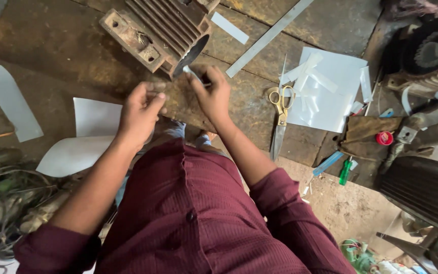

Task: The person cuts small rectangular pieces of white insulating material using scissors and inserts them into the slots of a motor housing. The person repeatedly cuts, folds, and places the pieces into the housing's grooves.

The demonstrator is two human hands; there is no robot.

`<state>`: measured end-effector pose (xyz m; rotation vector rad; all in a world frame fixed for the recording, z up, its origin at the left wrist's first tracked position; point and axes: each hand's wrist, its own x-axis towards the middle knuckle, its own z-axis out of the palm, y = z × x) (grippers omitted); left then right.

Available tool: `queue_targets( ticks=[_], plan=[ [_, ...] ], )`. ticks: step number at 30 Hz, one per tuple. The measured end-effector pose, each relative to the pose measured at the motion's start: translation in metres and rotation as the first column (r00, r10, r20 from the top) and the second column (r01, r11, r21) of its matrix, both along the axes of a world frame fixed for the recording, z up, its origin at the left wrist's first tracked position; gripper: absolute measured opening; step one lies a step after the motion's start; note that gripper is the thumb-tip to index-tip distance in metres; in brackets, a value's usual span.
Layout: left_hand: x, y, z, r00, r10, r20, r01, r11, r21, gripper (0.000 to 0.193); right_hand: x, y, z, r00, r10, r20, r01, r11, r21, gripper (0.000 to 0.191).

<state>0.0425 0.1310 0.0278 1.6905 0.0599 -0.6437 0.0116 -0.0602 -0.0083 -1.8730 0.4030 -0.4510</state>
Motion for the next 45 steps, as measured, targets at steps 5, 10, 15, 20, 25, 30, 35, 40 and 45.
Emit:
queue_targets(
  ticks=[5, 10, 15, 20, 25, 30, 35, 40, 45],
  plan=[
    [0.001, 0.033, -0.006, 0.999, 0.022, -0.043, -0.018, 0.995, 0.097, 0.024, 0.031, 0.016, -0.031, 0.998, -0.054, -0.045, 0.062, 0.978, 0.202, 0.018],
    [0.006, 0.054, -0.018, 0.992, 0.073, -0.101, -0.062, 0.992, 0.11, 0.025, 0.036, 0.019, -0.05, 0.998, -0.053, -0.019, 0.055, 0.992, 0.117, 0.018],
    [0.015, 0.058, -0.025, 0.991, 0.064, -0.115, -0.05, 0.991, 0.123, 0.024, 0.052, 0.004, -0.055, 0.993, 0.09, -0.077, -0.037, 0.856, 0.516, 0.012],
    [0.031, 0.058, -0.024, 0.997, 0.008, -0.072, 0.002, 0.991, 0.134, 0.022, 0.05, -0.009, -0.034, 0.982, 0.134, -0.13, -0.066, 0.9, 0.43, 0.016],
    [0.047, 0.064, -0.019, 0.999, 0.015, -0.035, -0.009, 0.988, 0.156, 0.02, 0.034, -0.015, -0.014, 0.985, 0.145, -0.09, -0.15, 0.987, -0.053, 0.023],
    [0.079, 0.052, -0.024, 0.996, 0.076, -0.04, -0.071, 0.99, 0.119, 0.018, 0.048, -0.007, -0.021, 0.991, 0.099, -0.09, -0.103, 0.994, -0.041, 0.016],
    [0.121, 0.038, -0.019, 0.931, -0.042, 0.362, -0.046, 0.972, 0.231, 0.017, 0.032, -0.009, -0.027, 0.99, 0.122, -0.077, -0.108, 0.982, 0.158, 0.01],
    [0.151, 0.022, -0.009, 0.97, 0.073, 0.233, -0.051, 0.994, -0.101, 0.036, 0.041, 0.002, -0.031, 0.996, 0.045, -0.078, -0.041, 0.998, 0.054, 0.013],
    [0.165, 0.015, -0.008, 0.984, -0.039, 0.176, 0.068, 0.984, -0.165, 0.062, 0.038, 0.006, -0.026, 0.994, 0.054, 0.098, -0.049, 0.997, -0.056, 0.02]
  ],
)
